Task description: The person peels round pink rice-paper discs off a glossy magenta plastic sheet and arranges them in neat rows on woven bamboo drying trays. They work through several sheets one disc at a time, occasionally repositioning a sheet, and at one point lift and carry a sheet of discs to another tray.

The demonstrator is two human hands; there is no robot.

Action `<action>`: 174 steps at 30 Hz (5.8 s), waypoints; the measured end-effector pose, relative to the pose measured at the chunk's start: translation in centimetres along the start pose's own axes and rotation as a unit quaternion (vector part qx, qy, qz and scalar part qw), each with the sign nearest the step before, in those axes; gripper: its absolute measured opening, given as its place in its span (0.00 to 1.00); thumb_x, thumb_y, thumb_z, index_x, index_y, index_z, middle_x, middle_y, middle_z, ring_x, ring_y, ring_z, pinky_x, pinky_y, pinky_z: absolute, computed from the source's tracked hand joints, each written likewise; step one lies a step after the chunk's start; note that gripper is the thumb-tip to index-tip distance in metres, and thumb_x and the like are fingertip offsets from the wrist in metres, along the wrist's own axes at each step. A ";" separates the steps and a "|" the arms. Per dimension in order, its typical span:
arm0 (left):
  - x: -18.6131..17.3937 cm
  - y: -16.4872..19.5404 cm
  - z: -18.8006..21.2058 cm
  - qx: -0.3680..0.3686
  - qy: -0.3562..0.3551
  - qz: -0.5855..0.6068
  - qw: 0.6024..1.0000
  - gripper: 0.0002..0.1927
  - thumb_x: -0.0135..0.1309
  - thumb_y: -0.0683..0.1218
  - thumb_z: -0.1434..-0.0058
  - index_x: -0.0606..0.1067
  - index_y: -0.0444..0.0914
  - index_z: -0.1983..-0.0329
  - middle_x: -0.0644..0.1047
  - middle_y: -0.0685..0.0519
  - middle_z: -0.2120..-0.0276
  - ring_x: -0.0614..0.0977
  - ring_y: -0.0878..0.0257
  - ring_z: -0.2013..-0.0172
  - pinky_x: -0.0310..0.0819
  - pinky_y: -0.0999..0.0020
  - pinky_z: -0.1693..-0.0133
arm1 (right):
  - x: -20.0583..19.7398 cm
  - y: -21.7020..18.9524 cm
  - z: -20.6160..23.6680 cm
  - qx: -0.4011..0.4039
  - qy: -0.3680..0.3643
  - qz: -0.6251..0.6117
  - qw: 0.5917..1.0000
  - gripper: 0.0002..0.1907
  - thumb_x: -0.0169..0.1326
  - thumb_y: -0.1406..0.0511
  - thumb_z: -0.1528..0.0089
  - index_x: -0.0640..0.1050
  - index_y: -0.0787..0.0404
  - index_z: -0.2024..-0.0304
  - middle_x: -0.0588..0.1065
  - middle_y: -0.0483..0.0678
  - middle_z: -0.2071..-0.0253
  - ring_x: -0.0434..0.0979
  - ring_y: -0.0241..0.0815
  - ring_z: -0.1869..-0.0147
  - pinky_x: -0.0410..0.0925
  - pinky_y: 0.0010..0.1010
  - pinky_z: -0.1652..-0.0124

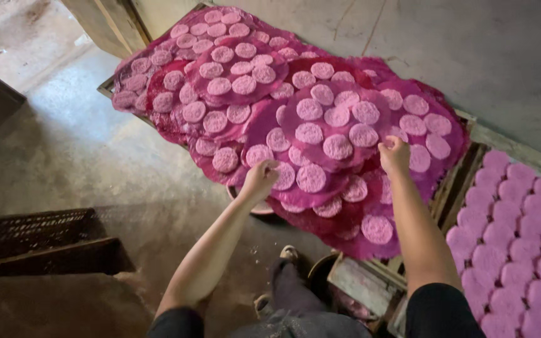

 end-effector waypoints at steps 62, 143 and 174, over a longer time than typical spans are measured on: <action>7.6 4.1 -14.2 0.076 -0.342 0.159 0.923 0.18 0.53 0.41 0.32 0.72 0.35 0.40 0.75 0.54 0.50 0.74 0.67 0.53 0.69 0.71 0.50 | -8.0 -2.0 15.2 0.159 0.178 -0.010 0.971 0.10 0.55 0.63 0.34 0.76 0.66 0.60 0.76 0.56 0.66 0.77 0.48 0.61 0.67 0.40 0.61; 51.6 26.3 25.6 0.116 -0.419 -0.233 0.870 0.30 0.58 0.58 0.39 0.69 0.47 0.35 0.69 0.54 0.35 0.76 0.58 0.45 0.77 0.57 0.48 | -40.3 32.5 39.0 0.475 0.070 -0.430 0.765 0.17 0.52 0.64 0.34 0.76 0.63 0.44 0.81 0.50 0.52 0.79 0.35 0.56 0.70 0.23 0.54; 48.6 28.4 32.5 0.117 -0.464 -0.180 0.860 0.31 0.63 0.56 0.41 0.70 0.48 0.35 0.73 0.49 0.40 0.74 0.54 0.43 0.76 0.54 0.50 | -37.0 29.2 46.1 0.520 0.051 -0.480 0.705 0.21 0.48 0.64 0.33 0.73 0.64 0.39 0.80 0.49 0.55 0.80 0.37 0.54 0.75 0.29 0.50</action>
Point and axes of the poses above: each hand's wrist, its own z-axis away from the middle knuckle, its own x-axis out of the palm, y = z × x, the point moved 9 cm from there along -z, towards the middle knuckle
